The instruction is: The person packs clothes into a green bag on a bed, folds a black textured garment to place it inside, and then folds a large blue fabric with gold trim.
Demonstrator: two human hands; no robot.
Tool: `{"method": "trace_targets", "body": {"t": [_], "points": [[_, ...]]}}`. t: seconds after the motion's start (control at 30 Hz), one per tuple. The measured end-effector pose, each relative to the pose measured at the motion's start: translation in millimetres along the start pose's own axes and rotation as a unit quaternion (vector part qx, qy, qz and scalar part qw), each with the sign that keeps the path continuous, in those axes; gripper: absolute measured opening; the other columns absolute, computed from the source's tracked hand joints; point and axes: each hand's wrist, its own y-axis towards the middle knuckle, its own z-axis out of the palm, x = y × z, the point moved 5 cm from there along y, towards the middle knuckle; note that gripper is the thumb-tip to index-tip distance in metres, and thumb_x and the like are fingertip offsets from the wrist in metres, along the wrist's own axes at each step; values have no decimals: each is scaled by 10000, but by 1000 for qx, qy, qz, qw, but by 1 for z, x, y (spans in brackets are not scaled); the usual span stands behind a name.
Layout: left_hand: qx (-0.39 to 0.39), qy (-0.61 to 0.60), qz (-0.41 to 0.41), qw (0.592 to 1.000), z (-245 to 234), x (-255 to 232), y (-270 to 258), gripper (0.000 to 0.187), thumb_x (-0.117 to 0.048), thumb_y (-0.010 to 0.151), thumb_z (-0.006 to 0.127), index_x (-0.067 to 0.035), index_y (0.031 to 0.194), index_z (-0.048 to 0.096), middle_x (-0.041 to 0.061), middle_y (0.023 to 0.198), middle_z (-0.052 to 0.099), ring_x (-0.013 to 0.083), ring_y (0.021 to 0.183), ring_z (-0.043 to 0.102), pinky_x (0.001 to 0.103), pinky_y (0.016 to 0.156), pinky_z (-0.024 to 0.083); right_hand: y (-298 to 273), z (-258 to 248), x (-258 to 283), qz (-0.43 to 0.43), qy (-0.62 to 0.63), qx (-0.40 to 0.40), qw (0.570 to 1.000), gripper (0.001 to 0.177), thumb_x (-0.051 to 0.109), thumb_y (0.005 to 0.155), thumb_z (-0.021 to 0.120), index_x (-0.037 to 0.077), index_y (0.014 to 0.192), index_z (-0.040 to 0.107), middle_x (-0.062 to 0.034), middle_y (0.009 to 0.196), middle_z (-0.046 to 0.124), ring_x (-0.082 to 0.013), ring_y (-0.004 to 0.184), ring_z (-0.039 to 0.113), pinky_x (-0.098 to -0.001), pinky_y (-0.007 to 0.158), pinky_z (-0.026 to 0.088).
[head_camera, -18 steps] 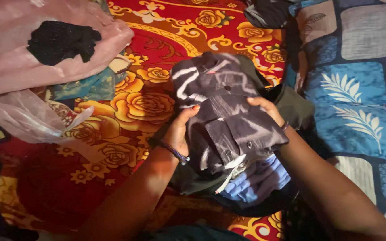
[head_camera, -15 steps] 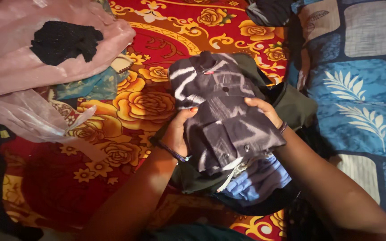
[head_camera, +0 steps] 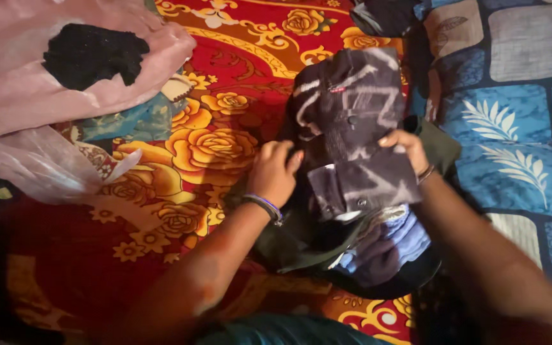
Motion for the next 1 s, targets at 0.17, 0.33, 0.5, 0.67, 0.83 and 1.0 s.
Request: {"method": "trace_targets", "body": {"t": [0.17, 0.33, 0.5, 0.67, 0.83, 1.0], "points": [[100, 273, 51, 955, -21, -30, -21, 811, -398, 677, 869, -364, 1421, 547, 140, 1671, 81, 418, 1492, 137, 720, 1100, 213, 49, -126, 27, -54, -259, -15, 964, 294, 56, 858, 624, -91, 1105, 686, -200, 1062, 740, -297, 961, 728, -420, 915, 580], [138, 258, 9, 956, -1, -16, -8, 904, -402, 682, 880, -358, 1469, 437, 129, 1678, 15, 453, 1520, 115, 720, 1118, 228, 76, -172, 7, 56, -117, 14, 992, 176, 8, 967, 734, -125, 1082, 736, -203, 915, 719, -301, 806, 705, -419, 762, 553], [-44, 7, 7, 999, 17, 35, 23, 644, -78, 796, 686, -211, 1379, 446, 196, 1478, 541, 455, 1223, 586, 549, 970, 508, 39, -195, 7, -189, -500, 48, 844, 165, 96, 909, 655, -2, 1016, 733, -74, 1015, 733, -167, 955, 706, -326, 898, 556], [-30, -74, -36, 996, -14, 79, 21, 444, -15, 825, 641, -205, 1215, 547, 191, 1079, 698, 424, 1067, 653, 501, 887, 521, 63, -209, -28, 90, -249, -117, 957, 168, 126, 770, 758, 4, 886, 757, -108, 784, 730, -203, 772, 694, -355, 763, 554], [-118, -83, 122, 982, -20, 61, 25, 334, 77, 740, 633, -142, 992, 643, 216, 1125, 698, 420, 1160, 628, 468, 942, 515, 115, -133, -59, -202, -564, 203, 775, 278, 70, 750, 848, 17, 1003, 745, -72, 995, 733, -162, 955, 681, -303, 881, 524], [-122, -91, 131, 980, -25, 61, 21, 310, 86, 755, 628, -127, 969, 697, 189, 1134, 691, 412, 1208, 629, 446, 984, 516, 135, -158, -87, 33, -469, 114, 875, 211, 68, 799, 812, 45, 1007, 783, -36, 945, 752, -136, 892, 687, -313, 836, 537]]}}
